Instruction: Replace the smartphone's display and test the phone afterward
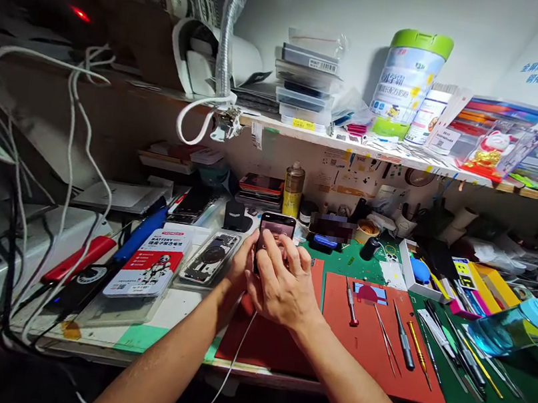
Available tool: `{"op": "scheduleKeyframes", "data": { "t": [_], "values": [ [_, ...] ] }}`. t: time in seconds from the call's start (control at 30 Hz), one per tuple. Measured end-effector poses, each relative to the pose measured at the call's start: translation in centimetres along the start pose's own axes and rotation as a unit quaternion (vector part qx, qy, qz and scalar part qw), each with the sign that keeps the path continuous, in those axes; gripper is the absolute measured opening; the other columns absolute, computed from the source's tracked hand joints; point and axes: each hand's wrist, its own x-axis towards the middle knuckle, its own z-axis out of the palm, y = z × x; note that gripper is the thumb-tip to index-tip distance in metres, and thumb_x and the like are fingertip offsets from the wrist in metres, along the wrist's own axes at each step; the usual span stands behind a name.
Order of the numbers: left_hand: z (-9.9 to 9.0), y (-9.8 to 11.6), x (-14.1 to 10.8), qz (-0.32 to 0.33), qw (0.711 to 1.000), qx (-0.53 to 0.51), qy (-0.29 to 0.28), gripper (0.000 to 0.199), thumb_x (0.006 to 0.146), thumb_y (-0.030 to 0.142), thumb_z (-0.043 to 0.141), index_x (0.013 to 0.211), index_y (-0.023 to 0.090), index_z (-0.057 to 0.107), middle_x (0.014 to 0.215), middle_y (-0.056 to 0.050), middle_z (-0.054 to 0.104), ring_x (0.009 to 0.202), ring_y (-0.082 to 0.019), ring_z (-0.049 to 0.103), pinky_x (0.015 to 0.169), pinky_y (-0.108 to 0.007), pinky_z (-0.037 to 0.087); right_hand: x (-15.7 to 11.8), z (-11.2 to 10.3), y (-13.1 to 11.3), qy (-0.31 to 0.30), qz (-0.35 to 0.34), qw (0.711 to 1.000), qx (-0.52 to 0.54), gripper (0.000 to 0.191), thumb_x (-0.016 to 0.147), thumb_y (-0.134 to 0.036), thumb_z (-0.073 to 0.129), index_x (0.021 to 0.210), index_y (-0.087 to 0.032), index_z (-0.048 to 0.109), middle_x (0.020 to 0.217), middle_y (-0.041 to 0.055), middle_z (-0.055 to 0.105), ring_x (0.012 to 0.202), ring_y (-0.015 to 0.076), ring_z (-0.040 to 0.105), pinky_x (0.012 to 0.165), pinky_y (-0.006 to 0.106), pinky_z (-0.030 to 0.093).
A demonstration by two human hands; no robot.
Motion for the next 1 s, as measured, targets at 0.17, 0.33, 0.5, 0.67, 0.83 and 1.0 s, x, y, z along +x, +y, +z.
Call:
{"op": "scheduleKeyframes", "data": {
  "t": [0.17,0.33,0.5,0.67,0.83,1.0],
  "values": [
    [1.1,0.5,0.0,0.001,0.999,0.004,-0.035,0.072,0.092,0.073,0.059,0.116,0.008,0.076,0.103,-0.021,0.08,0.087,-0.034,0.078,0.077,-0.043,0.062,-4.2,-1.2,-0.2,0.028,-0.059,0.997,0.028,0.028,0.098,-0.015,0.056,0.124,-0.017,0.067,0.127,0.0173,0.077,0.106,0.0294,0.069,0.085,0.045,0.059],
    [1.9,0.6,-0.2,0.021,0.999,-0.017,-0.023,0.068,0.099,0.066,0.051,0.128,0.009,0.071,0.109,-0.021,0.079,0.085,-0.032,0.078,0.074,-0.042,0.064,-6.7,-1.0,-0.6,-0.004,-0.07,0.997,0.034,0.024,0.096,-0.016,0.061,0.118,-0.013,0.07,0.12,0.0182,0.08,0.098,0.0287,0.069,0.079,0.043,0.06],
    [2.7,1.0,-0.7,0.002,1.0,-0.028,-0.013,0.069,0.103,0.062,0.045,0.134,0.004,0.066,0.112,-0.024,0.078,0.088,-0.031,0.078,0.073,-0.039,0.063,-7.3,-0.7,-0.8,-0.056,-0.052,0.997,0.01,0.03,0.097,-0.021,0.062,0.125,-0.014,0.07,0.144,0.0143,0.071,0.121,0.0321,0.065,0.097,0.047,0.055],
    [3.0,1.3,-0.9,-0.011,0.999,-0.039,-0.005,0.066,0.103,0.061,0.046,0.129,0.005,0.069,0.109,-0.022,0.079,0.084,-0.029,0.078,0.071,-0.037,0.063,-7.4,-0.6,-0.9,-0.077,-0.027,0.997,-0.015,0.033,0.099,-0.027,0.061,0.129,-0.016,0.069,0.147,0.0109,0.069,0.128,0.0329,0.061,0.105,0.047,0.046],
    [3.1,1.1,-1.1,-0.016,0.999,-0.045,-0.006,0.062,0.103,0.06,0.048,0.122,0.006,0.073,0.109,-0.021,0.08,0.086,-0.03,0.079,0.075,-0.038,0.064,-6.5,-0.4,-1.0,-0.049,0.021,0.998,-0.04,0.04,0.099,-0.028,0.065,0.136,-0.013,0.064,0.148,0.0155,0.068,0.135,0.0367,0.057,0.106,0.05,0.043],
    [3.5,0.9,-1.5,-0.027,0.999,-0.045,-0.013,0.059,0.103,0.056,0.048,0.124,0.007,0.073,0.106,-0.019,0.08,0.092,-0.031,0.079,0.082,-0.04,0.064,-6.4,-1.1,-1.1,0.025,0.048,0.998,-0.009,0.041,0.097,-0.014,0.065,0.138,-0.013,0.06,0.14,0.0192,0.072,0.13,0.0334,0.062,0.101,0.05,0.052]
  ]
}}
